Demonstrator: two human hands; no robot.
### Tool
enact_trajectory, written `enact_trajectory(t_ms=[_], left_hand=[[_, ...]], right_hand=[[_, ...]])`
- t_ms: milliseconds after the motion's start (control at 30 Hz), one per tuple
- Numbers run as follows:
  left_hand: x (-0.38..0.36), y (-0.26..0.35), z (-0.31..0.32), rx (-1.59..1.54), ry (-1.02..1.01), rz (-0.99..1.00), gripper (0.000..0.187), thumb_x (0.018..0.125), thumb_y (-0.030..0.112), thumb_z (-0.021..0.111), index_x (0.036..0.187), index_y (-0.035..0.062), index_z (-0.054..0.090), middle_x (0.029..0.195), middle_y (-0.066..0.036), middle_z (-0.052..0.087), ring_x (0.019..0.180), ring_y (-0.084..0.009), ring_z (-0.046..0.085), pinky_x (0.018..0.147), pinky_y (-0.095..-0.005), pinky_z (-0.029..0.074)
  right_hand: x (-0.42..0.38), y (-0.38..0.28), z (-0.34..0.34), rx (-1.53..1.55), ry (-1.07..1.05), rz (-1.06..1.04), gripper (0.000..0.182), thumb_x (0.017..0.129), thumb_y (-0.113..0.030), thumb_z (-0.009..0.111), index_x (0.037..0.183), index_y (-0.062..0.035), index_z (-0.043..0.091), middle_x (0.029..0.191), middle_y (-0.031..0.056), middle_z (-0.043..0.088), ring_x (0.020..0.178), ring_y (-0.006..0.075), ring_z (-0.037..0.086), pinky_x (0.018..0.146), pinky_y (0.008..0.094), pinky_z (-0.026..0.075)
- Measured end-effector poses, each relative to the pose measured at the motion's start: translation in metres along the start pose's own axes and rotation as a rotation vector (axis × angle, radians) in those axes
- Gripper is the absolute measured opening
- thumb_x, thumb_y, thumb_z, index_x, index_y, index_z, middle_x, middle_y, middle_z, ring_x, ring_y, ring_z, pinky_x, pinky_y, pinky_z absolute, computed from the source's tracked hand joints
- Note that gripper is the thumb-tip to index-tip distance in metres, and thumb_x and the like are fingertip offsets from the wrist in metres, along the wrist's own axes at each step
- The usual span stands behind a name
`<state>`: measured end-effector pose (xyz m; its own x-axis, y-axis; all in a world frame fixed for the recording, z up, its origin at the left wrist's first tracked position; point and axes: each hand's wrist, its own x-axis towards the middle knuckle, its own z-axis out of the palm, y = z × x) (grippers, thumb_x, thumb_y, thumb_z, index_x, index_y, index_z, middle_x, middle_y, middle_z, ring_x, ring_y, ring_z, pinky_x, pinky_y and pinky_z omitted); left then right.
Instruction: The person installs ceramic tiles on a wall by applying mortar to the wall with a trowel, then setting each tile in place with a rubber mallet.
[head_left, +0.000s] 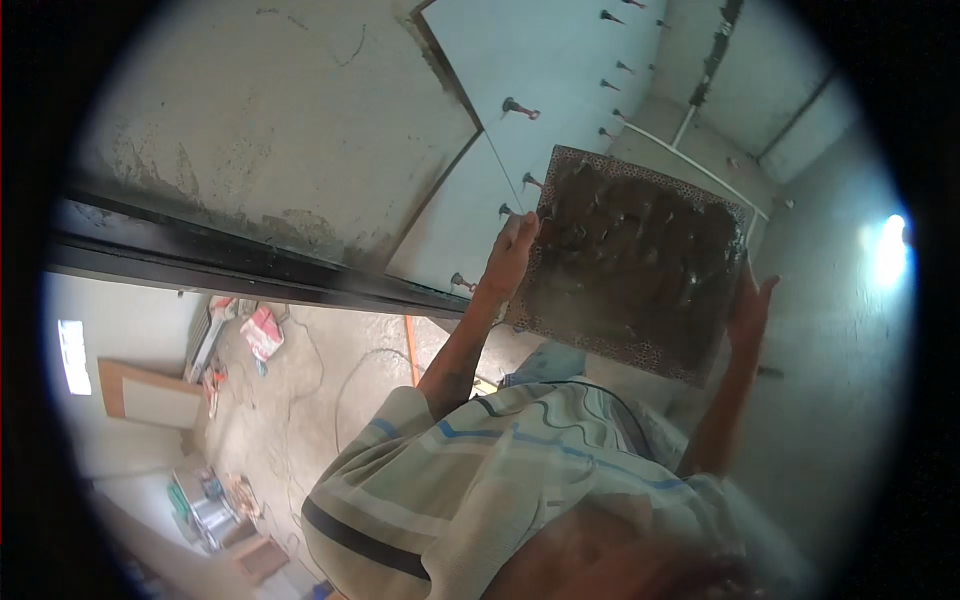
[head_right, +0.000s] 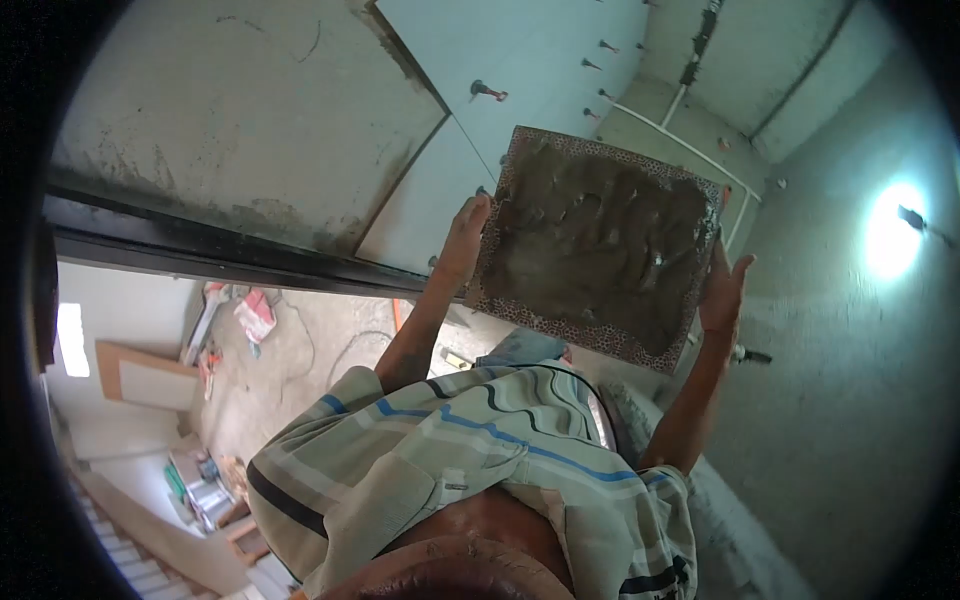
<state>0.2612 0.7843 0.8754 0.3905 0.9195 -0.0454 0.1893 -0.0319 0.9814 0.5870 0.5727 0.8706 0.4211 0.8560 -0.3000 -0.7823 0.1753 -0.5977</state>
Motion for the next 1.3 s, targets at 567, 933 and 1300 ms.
enact_trajectory(t_ms=[567,933,1300], left_hand=[[0.105,0.131,0.040,-0.472,0.099,0.105,0.052,0.102,0.046,0.038,0.109,-0.0019,0.059,0.096,-0.003,0.060,0.089,-0.0105,0.053,0.083,-0.0284,0.043],[0.047,0.066,0.114,-0.768,0.532,-0.061,0.054,0.102,0.043,0.038,0.115,-0.0045,0.061,0.107,-0.011,0.066,0.094,-0.0165,0.063,0.086,-0.0287,0.049],[-0.116,0.067,0.148,-0.480,1.199,0.034,0.041,0.094,0.015,0.049,0.125,-0.0111,0.052,0.126,-0.019,0.058,0.115,-0.0250,0.057,0.100,-0.0323,0.044]], right_hand=[[0.189,-0.108,0.121,0.253,-0.301,0.027,0.067,0.095,-0.052,0.044,0.138,-0.0011,0.043,0.146,0.0156,0.040,0.136,0.0326,0.034,0.114,0.0503,0.025],[0.321,-0.015,0.019,0.472,-0.597,0.622,0.063,0.095,-0.048,0.045,0.137,-0.0019,0.045,0.144,0.0150,0.041,0.137,0.0323,0.033,0.114,0.0527,0.023],[0.308,0.092,0.102,0.327,-0.523,1.040,0.046,0.091,-0.035,0.051,0.125,-0.0030,0.055,0.135,0.0086,0.051,0.137,0.0317,0.033,0.115,0.0544,0.021]])
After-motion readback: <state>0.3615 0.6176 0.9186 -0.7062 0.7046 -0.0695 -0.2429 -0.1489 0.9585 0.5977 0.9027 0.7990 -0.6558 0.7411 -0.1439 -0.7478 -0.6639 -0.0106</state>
